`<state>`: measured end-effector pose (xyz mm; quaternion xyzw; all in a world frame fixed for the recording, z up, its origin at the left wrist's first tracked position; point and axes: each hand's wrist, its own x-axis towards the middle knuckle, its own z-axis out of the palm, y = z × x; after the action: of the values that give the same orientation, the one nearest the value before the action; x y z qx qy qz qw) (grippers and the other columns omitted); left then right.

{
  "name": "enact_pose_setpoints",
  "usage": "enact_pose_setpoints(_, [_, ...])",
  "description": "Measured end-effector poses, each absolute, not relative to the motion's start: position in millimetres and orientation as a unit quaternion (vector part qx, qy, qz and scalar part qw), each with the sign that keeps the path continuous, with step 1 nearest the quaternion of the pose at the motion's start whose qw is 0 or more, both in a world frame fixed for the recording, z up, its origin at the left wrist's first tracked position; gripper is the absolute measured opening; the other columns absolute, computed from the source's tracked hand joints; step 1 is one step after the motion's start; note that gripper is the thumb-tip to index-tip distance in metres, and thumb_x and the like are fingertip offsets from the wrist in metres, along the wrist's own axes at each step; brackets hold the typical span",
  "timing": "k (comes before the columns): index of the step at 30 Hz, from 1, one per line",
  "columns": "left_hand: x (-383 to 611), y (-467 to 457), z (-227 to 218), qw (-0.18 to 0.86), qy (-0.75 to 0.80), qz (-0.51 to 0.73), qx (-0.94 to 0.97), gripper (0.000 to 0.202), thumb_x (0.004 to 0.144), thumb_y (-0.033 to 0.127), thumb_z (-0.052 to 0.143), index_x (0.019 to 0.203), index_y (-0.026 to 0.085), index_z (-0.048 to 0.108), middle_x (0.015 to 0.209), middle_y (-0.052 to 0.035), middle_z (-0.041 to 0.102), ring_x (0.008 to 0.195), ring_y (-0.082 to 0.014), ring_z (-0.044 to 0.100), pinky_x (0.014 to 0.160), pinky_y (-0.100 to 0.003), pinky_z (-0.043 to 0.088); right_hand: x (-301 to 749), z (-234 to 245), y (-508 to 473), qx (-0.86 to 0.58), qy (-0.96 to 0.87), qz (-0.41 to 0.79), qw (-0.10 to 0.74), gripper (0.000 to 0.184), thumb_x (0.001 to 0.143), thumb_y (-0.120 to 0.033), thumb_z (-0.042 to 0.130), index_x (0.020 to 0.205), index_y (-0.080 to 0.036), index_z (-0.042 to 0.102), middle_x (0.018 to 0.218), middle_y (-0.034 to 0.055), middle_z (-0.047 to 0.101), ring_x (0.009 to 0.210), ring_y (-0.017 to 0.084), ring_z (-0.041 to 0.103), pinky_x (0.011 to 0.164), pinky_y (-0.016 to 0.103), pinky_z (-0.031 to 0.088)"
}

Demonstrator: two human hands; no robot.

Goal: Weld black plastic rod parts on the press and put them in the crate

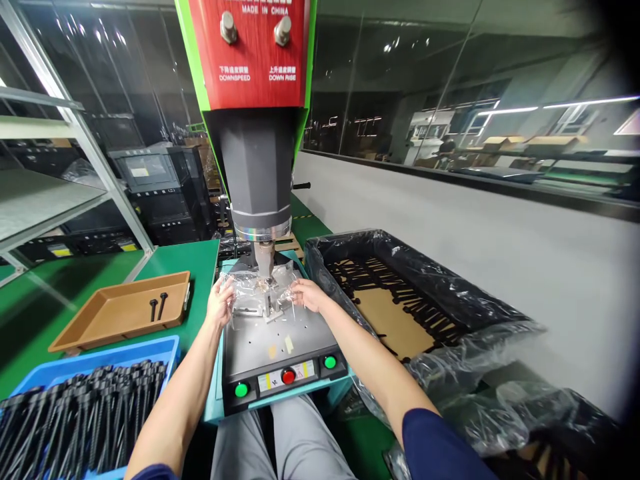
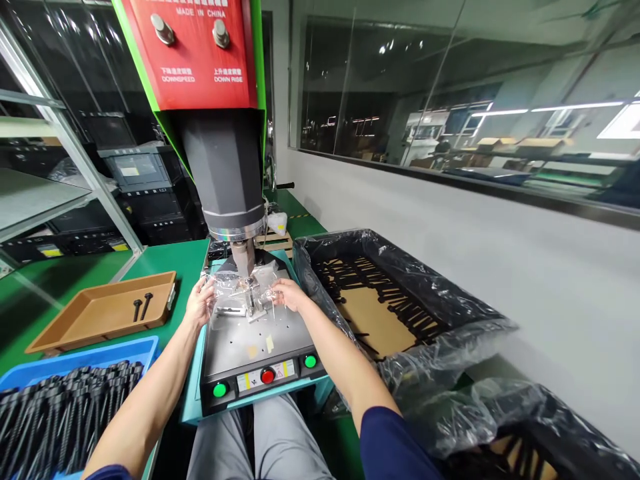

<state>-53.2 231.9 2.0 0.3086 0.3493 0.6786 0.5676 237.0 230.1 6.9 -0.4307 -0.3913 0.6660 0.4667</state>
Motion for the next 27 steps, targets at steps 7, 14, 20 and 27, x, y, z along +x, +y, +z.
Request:
enact_pose_setpoints(7, [-55.5, 250.7, 22.7, 0.597, 0.39, 0.616, 0.335, 0.042, 0.064, 0.021, 0.081, 0.1, 0.016, 0.06, 0.1, -0.0066, 0.07, 0.042, -0.0016, 0.047, 0.039, -0.016, 0.041, 233.1, 30.2, 245.9, -0.407, -0.351, 0.631, 0.559, 0.017, 0.07, -0.013, 0.068, 0.079, -0.018, 0.054, 0.062, -0.0031, 0.062, 0.046, 0.009, 0.056, 0.035, 0.014, 0.035])
enact_pose_setpoints(14, [-60.5, 263.3, 31.5, 0.617, 0.433, 0.55, 0.359, 0.026, 0.068, 0.026, 0.079, 0.082, 0.013, 0.061, 0.083, -0.0081, 0.07, 0.058, -0.0157, 0.066, 0.05, -0.026, 0.054, 234.6, 31.7, 251.9, -0.403, -0.34, 0.633, 0.566, 0.021, 0.072, -0.021, 0.074, 0.078, -0.017, 0.055, 0.06, -0.0029, 0.059, 0.042, 0.007, 0.05, 0.033, 0.014, 0.029])
enact_pose_setpoints(20, [-56.5, 280.9, 56.2, 0.573, 0.417, 0.584, 0.396, 0.029, 0.066, 0.029, 0.082, 0.082, 0.016, 0.061, 0.104, -0.0092, 0.07, 0.085, -0.0193, 0.069, 0.051, -0.02, 0.05, 241.7, 33.0, 265.5, -0.396, -0.33, 0.616, 0.596, 0.032, 0.074, -0.036, 0.076, 0.074, -0.019, 0.049, 0.053, -0.0087, 0.047, 0.035, 0.003, 0.035, 0.031, 0.013, 0.017])
enact_pose_setpoints(27, [-49.1, 292.4, 46.2, 0.556, 0.438, 0.581, 0.401, 0.032, 0.066, 0.038, 0.08, 0.084, 0.017, 0.063, 0.101, -0.0096, 0.068, 0.086, -0.0207, 0.069, 0.047, -0.018, 0.046, 236.9, 14.3, 275.7, -0.438, -0.328, 0.582, 0.601, 0.024, 0.081, -0.034, 0.067, 0.097, -0.023, 0.054, 0.052, -0.0098, 0.049, 0.032, 0.004, 0.033, 0.031, 0.014, 0.017])
